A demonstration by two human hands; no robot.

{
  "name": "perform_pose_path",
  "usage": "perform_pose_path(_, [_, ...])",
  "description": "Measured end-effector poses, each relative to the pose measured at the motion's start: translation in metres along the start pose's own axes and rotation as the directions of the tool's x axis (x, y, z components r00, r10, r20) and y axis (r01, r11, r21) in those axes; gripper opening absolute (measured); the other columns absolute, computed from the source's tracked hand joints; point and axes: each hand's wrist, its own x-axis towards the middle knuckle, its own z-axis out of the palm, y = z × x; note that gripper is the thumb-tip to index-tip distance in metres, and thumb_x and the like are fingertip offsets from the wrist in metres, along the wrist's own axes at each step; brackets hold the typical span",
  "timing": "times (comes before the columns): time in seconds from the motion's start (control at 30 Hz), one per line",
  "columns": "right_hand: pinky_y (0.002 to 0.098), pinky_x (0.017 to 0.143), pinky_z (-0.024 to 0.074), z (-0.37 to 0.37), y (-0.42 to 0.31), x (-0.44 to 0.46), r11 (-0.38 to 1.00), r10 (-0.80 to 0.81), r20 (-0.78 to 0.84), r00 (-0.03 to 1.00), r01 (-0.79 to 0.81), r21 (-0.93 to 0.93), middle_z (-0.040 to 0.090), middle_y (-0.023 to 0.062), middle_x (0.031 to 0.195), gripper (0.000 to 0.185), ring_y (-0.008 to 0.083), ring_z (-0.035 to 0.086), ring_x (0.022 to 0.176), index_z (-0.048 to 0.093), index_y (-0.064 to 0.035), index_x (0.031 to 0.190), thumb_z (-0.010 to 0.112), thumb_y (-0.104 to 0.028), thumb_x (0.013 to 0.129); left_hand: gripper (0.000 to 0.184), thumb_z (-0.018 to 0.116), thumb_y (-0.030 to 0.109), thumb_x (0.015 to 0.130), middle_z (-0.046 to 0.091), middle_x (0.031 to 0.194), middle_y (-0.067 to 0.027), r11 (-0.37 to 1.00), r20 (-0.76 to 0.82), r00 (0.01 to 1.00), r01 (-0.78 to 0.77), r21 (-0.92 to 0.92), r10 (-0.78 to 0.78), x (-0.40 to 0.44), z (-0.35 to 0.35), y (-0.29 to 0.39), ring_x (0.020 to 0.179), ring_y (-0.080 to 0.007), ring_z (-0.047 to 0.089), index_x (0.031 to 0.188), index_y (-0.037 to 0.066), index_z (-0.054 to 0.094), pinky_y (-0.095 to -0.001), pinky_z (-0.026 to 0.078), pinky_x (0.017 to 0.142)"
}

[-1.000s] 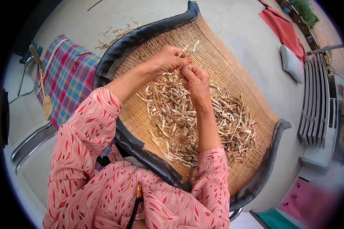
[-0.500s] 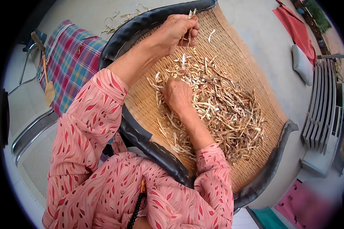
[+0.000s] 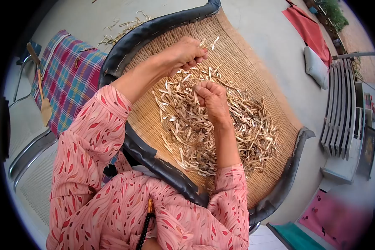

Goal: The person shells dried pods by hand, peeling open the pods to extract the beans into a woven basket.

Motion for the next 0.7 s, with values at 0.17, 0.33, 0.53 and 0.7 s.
perform_pose_path(0.17, [0.0171,0.042,0.0290,-0.011,-0.003,0.002,0.975,-0.069,0.007,0.998,0.066,0.212,0.049,-0.0035,0.057,0.011,0.0034,0.036,0.045,0.058,-0.0021,0.077,0.056,-0.008,0.086,0.019,0.062,0.016,0.083,0.045,0.056,0.0010,0.992,0.055,0.996,-0.075,0.100,0.070,0.000,0.009,-0.013,0.046,-0.0072,0.032,0.070,0.003,0.057,-0.0250,0.023,0.041])
perform_pose_path(0.33, [0.0179,0.041,0.0313,0.006,-0.014,0.003,0.917,-0.108,-0.031,0.994,0.111,0.383,0.054,0.0012,0.060,0.018,0.0030,0.040,0.046,0.059,-0.0032,0.076,0.055,-0.015,0.089,0.022,0.059,0.020,0.085,0.048,0.058,-0.0004,0.993,-0.008,0.996,-0.086,0.083,0.087,-0.001,0.015,-0.011,0.052,-0.0085,0.037,0.069,0.005,0.055,-0.0268,0.028,0.046])
perform_pose_path(0.53, [0.0335,0.046,0.0425,0.053,0.042,-0.008,0.677,-0.246,0.139,0.959,0.272,-0.684,0.054,0.0092,0.060,0.022,0.0186,0.050,0.053,0.055,-0.0029,0.067,0.058,-0.018,0.083,0.025,0.049,0.022,0.091,0.049,0.060,0.0011,0.968,-0.180,0.955,-0.247,-0.033,0.237,-0.003,-0.005,0.002,0.049,-0.0052,0.040,0.075,0.004,0.053,-0.0205,0.031,0.041])
perform_pose_path(0.7, [0.0381,0.050,0.0415,0.075,0.067,-0.004,0.360,-0.347,0.283,0.894,0.405,-0.841,0.052,0.0138,0.059,0.015,0.0250,0.051,0.053,0.054,0.0010,0.069,0.056,-0.011,0.079,0.022,0.049,0.021,0.091,0.048,0.060,0.0005,0.927,-0.213,0.965,-0.215,-0.308,0.153,-0.011,-0.001,0.006,0.047,-0.0068,0.044,0.081,0.002,0.051,-0.0203,0.034,0.040])
